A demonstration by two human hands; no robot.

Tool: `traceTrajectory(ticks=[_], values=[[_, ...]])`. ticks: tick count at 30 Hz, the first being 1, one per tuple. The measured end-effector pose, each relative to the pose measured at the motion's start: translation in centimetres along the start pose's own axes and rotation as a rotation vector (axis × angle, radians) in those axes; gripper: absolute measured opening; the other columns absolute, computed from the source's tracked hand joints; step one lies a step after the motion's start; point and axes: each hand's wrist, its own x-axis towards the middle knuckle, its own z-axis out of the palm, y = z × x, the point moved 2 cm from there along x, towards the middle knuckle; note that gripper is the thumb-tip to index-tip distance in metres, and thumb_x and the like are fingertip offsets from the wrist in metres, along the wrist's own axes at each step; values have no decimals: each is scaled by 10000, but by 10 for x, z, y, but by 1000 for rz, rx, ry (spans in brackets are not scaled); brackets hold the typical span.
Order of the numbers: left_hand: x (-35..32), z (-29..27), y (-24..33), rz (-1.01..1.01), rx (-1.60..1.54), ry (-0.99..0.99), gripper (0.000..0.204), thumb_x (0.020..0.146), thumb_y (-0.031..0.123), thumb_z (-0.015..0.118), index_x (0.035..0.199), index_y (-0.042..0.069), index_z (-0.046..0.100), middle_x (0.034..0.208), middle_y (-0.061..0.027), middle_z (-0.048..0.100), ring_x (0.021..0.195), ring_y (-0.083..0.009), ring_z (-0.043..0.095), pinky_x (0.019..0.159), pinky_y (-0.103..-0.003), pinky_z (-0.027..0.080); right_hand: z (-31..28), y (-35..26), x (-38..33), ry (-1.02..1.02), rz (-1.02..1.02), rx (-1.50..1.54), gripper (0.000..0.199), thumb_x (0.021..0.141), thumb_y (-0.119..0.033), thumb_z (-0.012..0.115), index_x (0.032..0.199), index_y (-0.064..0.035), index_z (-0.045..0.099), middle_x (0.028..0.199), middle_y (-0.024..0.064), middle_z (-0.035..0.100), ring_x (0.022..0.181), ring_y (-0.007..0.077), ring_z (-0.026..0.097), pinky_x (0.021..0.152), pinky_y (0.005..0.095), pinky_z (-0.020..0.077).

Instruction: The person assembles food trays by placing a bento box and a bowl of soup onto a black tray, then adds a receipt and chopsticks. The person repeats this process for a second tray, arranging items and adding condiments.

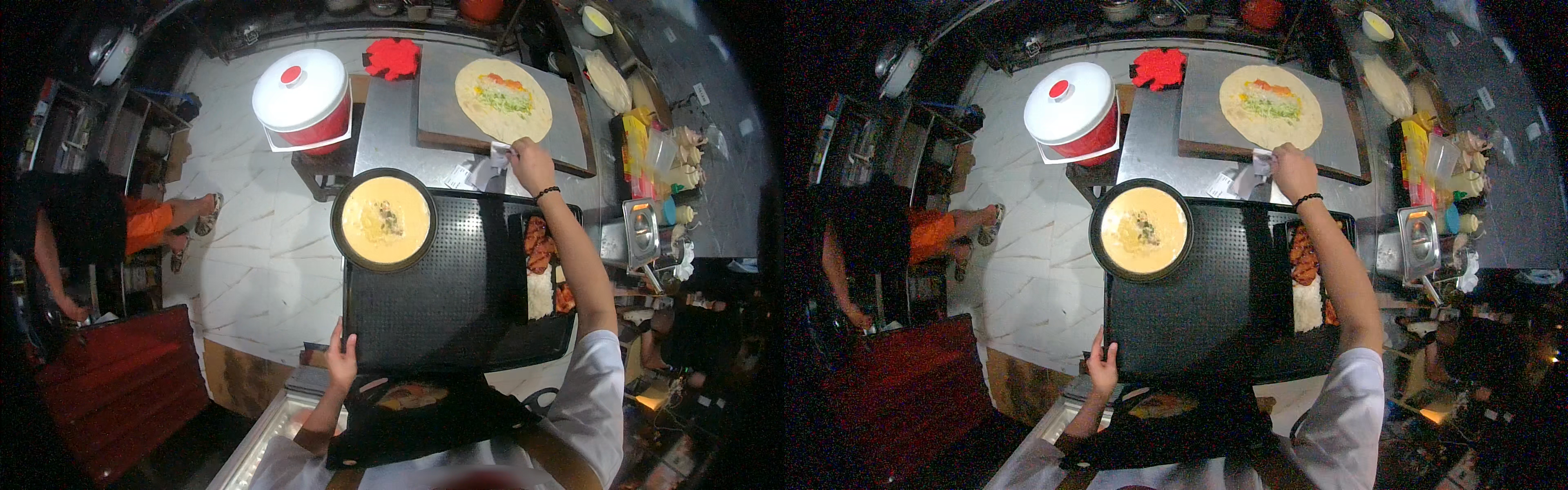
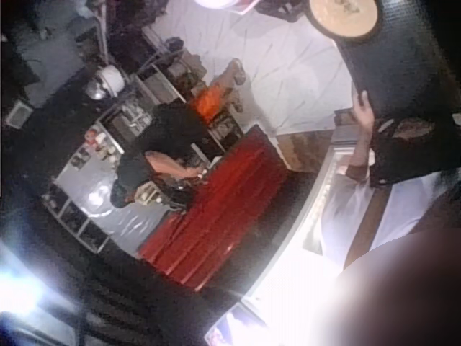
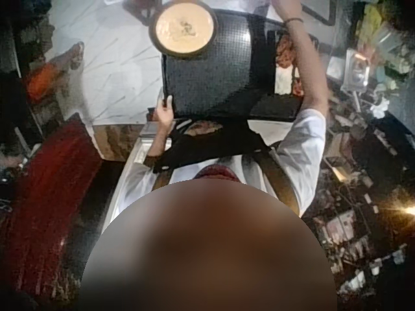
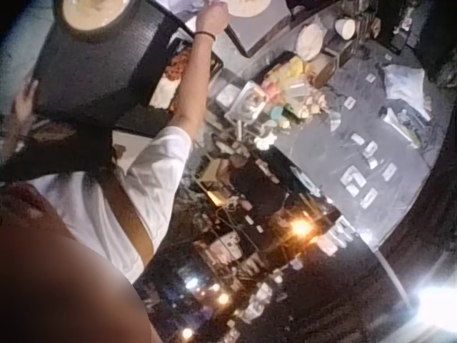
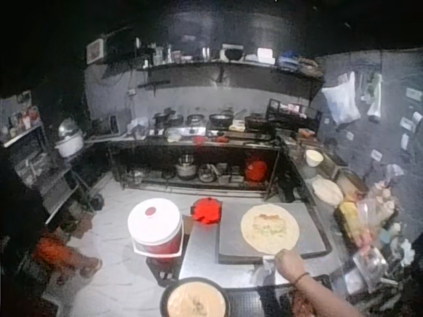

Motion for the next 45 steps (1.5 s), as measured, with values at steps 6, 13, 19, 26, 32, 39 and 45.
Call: traceTrajectory(ticks=[6, 13, 19, 26, 32, 39, 45], values=[[-2, 0, 2, 96, 85, 36, 451, 888, 145, 538, 1302, 30, 400, 1026, -101, 597, 812, -85, 512, 699, -225, 411, -7, 46, 11, 175, 251, 78, 173, 781, -204, 570, 869, -62, 613, 886, 153, 600, 811, 348, 580, 690, 433, 460], [1, 1, 23, 35, -58, 17, 439, 870, 104, 549, 1275, 3, 411, 1148, -174, 560, 1012, -146, 524, 845, -264, 410, -56, 61, -4, 249, 178, 248, 243, 800, -233, 596, 900, -11, 599, 921, 174, 587, 837, 340, 570, 729, 380, 454], [22, 13, 0, 106, -118, 46, 431, 864, 116, 561, 1261, 11, 430, 1052, -163, 610, 912, -153, 569, 788, -260, 437, -123, 38, -56, 336, 57, 328, 208, 793, -170, 622, 862, 23, 590, 845, 136, 541, 782, 260, 540, 695, 314, 431], [45, 35, 22, 141, -200, 47, 419, 855, 124, 572, 1241, 13, 451, 894, -149, 641, 777, -139, 592, 694, -268, 455, -191, 17, -141, 350, 234, 526, 233, 819, -178, 613, 736, 15, 510, 641, 39, 469, 631, 97, 432, 577, 257, 370], [74, 43, 11, 121, -134, 29, 433, 845, 129, 587, 1241, 25, 446, 613, -71, 576, 537, -103, 487, 524, -269, 383, -209, -19, -216, 391, 369, 830, 187, 839, -164, 606, 884, 18, 604, 748, -4, 569, 679, 59, 476, 607, 210, 383], [80, 50, 8, 182, -183, 55, 390, 847, 170, 592, 1159, 37, 399, 537, -59, 505, 495, -129, 440, 496, -294, 342, -172, -65, -263, 434, 523, 1168, 236, 863, -173, 585, 991, 25, 604, 813, 8, 612, 673, 46, 526, 587, 190, 418], [78, 43, 9, 168, -37, -6, 437, 867, 266, 567, 1175, 62, 334, 540, -79, 503, 484, -178, 435, 494, -335, 326, -148, -91, -280, 358, 551, 1278, 222, 876, -181, 565, 959, 21, 606, 827, 17, 619, 676, 49, 531, 580, 194, 416]])
